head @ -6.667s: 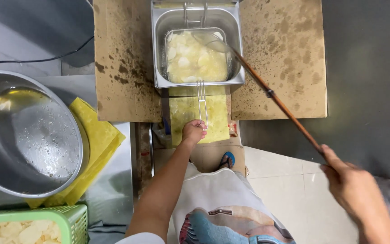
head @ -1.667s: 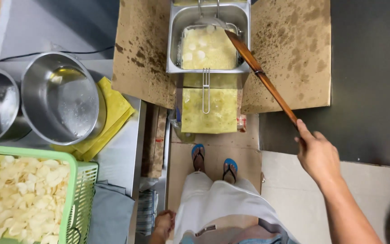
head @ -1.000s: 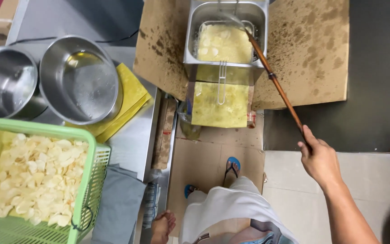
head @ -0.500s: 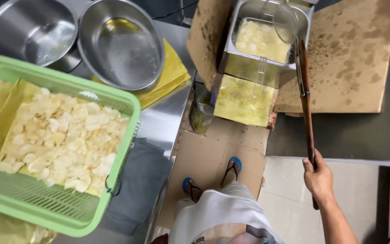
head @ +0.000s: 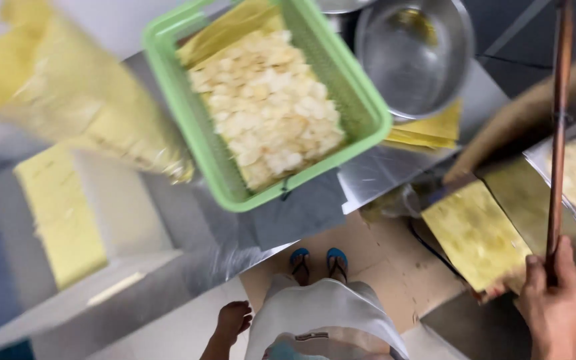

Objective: Sorting raw vegetable slices, frying them in a deep fryer using a paddle, and transferring the finished chips into a storage container.

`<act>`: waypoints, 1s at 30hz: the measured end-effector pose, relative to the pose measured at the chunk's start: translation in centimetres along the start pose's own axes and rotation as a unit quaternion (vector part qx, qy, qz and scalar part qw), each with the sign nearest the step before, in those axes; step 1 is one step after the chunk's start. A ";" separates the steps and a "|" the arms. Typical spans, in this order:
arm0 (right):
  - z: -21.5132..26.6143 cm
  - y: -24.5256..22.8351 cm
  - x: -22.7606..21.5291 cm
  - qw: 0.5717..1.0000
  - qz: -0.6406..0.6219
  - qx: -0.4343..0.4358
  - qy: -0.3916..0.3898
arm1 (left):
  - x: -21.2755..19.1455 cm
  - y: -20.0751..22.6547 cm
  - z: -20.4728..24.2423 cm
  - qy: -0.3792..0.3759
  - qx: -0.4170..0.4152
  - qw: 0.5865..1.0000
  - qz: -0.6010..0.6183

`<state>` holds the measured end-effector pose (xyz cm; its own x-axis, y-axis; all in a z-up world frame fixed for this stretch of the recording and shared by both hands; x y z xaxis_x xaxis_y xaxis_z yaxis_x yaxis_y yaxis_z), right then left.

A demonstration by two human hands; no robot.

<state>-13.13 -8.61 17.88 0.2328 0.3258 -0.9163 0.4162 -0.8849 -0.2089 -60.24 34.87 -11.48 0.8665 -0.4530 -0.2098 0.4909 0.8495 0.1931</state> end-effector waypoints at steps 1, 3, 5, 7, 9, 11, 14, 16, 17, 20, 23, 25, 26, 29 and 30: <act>-3.3 -2.4 0.8 1.000 -0.014 -0.022 -0.005 | -0.4 -0.5 0.9 0.009 -0.002 1.000 0.024; -8.6 -5.9 1.7 0.996 -0.031 0.043 -0.076 | 0.0 -1.5 2.7 0.012 -0.011 1.000 0.016; -11.8 -5.9 5.9 0.998 -0.035 -0.040 -0.044 | -0.3 -3.2 3.8 0.022 -0.013 0.999 0.047; -15.1 -6.0 10.0 0.991 -0.050 -0.126 -0.010 | -0.5 -4.4 5.5 0.039 -0.013 0.996 0.082; -17.8 -6.6 14.0 0.978 0.020 -0.206 0.027 | -1.0 -5.9 7.8 0.048 -0.003 0.992 0.117; -19.7 -7.2 15.8 0.976 0.022 -0.218 -0.004 | -1.5 -8.1 8.1 0.067 -0.004 0.986 0.153; -20.5 -8.9 16.5 0.977 -0.008 -0.204 -0.056 | -2.4 -10.2 9.5 0.097 0.027 0.975 0.199; -20.6 -8.3 16.9 0.979 -0.045 -0.185 -0.078 | -3.3 -9.6 10.4 0.111 0.058 0.968 0.219; -20.7 -7.3 17.8 0.975 -0.108 -0.171 -0.089 | -4.2 -8.6 11.0 0.157 0.135 0.961 0.181; -19.2 -8.9 16.6 0.971 -0.127 -0.198 -0.048 | -7.1 -1.4 17.5 0.257 0.297 0.915 0.091; -14.7 -15.1 14.0 0.958 -0.236 -0.144 -0.078 | -9.8 7.0 25.3 0.330 0.444 0.832 0.031; -11.8 -20.5 13.4 0.905 -0.392 -0.052 -0.159 | -11.8 12.7 29.6 0.348 0.514 0.784 0.026; -10.1 -23.3 13.8 0.802 -0.537 0.033 -0.259 | -12.4 15.8 32.1 0.364 0.587 0.723 -0.008; -7.7 -28.9 17.4 0.616 -0.695 0.146 -0.341 | -13.5 24.4 37.8 0.363 0.718 0.590 -0.069; -7.2 -30.2 19.0 0.568 -0.728 0.176 -0.341 | -13.6 27.2 39.6 0.348 0.770 0.525 -0.097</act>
<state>-14.90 26.73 9.22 -0.5773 0.6992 0.4218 -0.4994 0.1064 -0.8598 -55.04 53.44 34.56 0.8066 0.1729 -0.5653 0.5191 -0.6646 0.5374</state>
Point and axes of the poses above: each hand's wrist, its own z-axis away from the middle knuckle, its own x-axis out of the palm, y = z × x, the point moved 4 cm from there along -z, towards the middle knuckle, and after that the axes turned 7 degrees about -x, right-handed, at the moved point
